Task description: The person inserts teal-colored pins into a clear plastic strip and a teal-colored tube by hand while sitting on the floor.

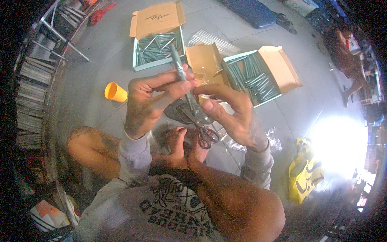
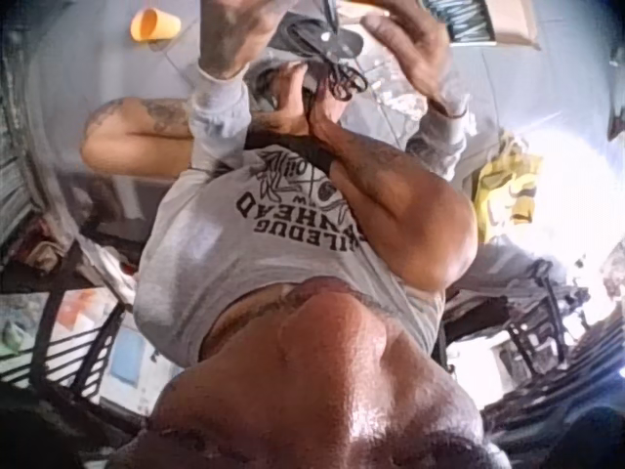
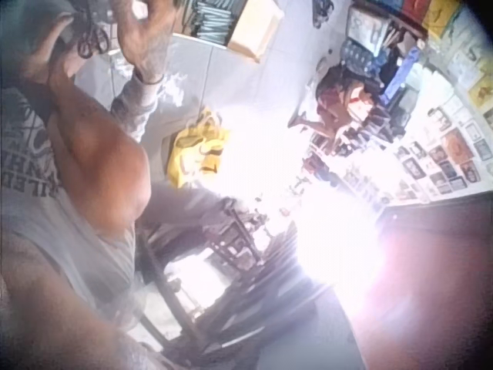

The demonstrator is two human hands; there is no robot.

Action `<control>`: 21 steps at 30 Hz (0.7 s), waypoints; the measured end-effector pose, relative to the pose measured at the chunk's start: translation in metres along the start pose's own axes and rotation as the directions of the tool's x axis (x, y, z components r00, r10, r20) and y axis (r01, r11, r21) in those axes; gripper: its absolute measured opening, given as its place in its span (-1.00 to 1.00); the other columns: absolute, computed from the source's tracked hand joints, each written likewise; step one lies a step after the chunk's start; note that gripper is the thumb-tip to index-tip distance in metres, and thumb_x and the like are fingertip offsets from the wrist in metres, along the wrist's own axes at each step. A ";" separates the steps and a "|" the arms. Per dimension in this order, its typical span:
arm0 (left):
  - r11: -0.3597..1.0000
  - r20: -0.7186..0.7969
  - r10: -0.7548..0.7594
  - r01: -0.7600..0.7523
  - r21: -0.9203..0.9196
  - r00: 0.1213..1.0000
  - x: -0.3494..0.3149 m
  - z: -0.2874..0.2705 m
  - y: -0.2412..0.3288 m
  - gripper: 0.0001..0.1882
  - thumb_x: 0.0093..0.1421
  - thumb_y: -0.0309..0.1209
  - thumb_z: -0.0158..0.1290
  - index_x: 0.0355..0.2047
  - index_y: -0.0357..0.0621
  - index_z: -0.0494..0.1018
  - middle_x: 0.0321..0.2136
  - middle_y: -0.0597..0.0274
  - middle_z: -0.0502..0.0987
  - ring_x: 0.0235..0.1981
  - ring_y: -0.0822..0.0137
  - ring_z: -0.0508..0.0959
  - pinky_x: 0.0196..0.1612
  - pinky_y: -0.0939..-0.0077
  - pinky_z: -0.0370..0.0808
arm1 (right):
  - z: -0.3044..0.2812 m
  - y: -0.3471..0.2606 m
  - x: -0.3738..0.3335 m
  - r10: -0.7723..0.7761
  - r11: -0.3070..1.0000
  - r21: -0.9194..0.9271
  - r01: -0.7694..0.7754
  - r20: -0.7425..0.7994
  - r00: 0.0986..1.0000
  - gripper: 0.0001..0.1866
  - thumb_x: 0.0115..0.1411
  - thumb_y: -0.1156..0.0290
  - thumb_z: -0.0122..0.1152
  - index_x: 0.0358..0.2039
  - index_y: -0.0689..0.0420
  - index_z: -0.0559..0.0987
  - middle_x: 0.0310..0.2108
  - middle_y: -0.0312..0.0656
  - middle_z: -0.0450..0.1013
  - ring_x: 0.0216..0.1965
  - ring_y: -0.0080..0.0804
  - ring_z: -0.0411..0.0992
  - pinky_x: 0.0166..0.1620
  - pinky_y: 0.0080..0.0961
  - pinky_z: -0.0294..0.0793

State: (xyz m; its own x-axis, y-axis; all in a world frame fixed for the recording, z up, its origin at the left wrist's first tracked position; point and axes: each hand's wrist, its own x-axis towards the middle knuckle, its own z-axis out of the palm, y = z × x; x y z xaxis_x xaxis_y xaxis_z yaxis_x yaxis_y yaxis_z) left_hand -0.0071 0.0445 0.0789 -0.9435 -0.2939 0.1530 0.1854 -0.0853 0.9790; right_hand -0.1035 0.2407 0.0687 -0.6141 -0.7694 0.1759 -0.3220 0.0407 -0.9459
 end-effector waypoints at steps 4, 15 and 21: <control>0.999 0.069 0.032 -0.033 0.010 0.997 0.005 0.008 0.003 -0.73 0.19 -0.45 0.26 -0.13 -0.33 0.63 -0.15 0.07 0.66 -0.10 0.37 0.61 0.06 0.49 0.50 | -0.005 -0.013 0.006 0.031 0.999 -0.025 -0.031 -0.001 1.000 -0.59 0.29 0.12 0.28 -0.15 0.27 0.64 -0.30 -0.10 0.61 -0.25 -0.41 0.58 -0.17 -0.43 0.53; 0.972 0.013 0.188 -0.185 -0.143 0.982 -0.009 0.031 0.011 -0.70 0.26 -0.41 0.22 -0.06 -0.33 0.59 -0.17 0.01 0.66 -0.06 0.24 0.64 0.00 0.43 0.56 | 0.006 -0.036 -0.003 -0.038 0.999 -0.010 0.037 -0.132 0.991 -0.71 0.28 0.25 0.30 -0.37 0.26 0.68 -0.50 -0.23 0.54 -0.46 -0.56 0.46 -0.37 -0.52 0.41; 0.979 -0.030 0.145 -0.148 -0.141 0.989 -0.014 0.044 0.023 -0.73 0.32 -0.36 0.16 -0.10 -0.33 0.60 -0.30 0.13 0.68 -0.33 0.49 0.60 -0.22 0.59 0.55 | 0.011 -0.032 -0.020 0.047 0.989 0.143 -0.030 -0.112 0.993 -0.78 0.32 0.37 0.23 -0.30 0.32 0.61 -0.47 -0.22 0.56 -0.42 -0.55 0.50 -0.34 -0.55 0.45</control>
State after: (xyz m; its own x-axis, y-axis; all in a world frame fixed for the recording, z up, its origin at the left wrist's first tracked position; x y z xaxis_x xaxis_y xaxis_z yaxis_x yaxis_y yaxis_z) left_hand -0.0020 0.0885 0.1050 -0.8979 -0.3319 0.2892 0.3596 -0.1742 0.9167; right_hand -0.0728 0.2479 0.0920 -0.7051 -0.6905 0.1611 -0.1970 -0.0275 -0.9800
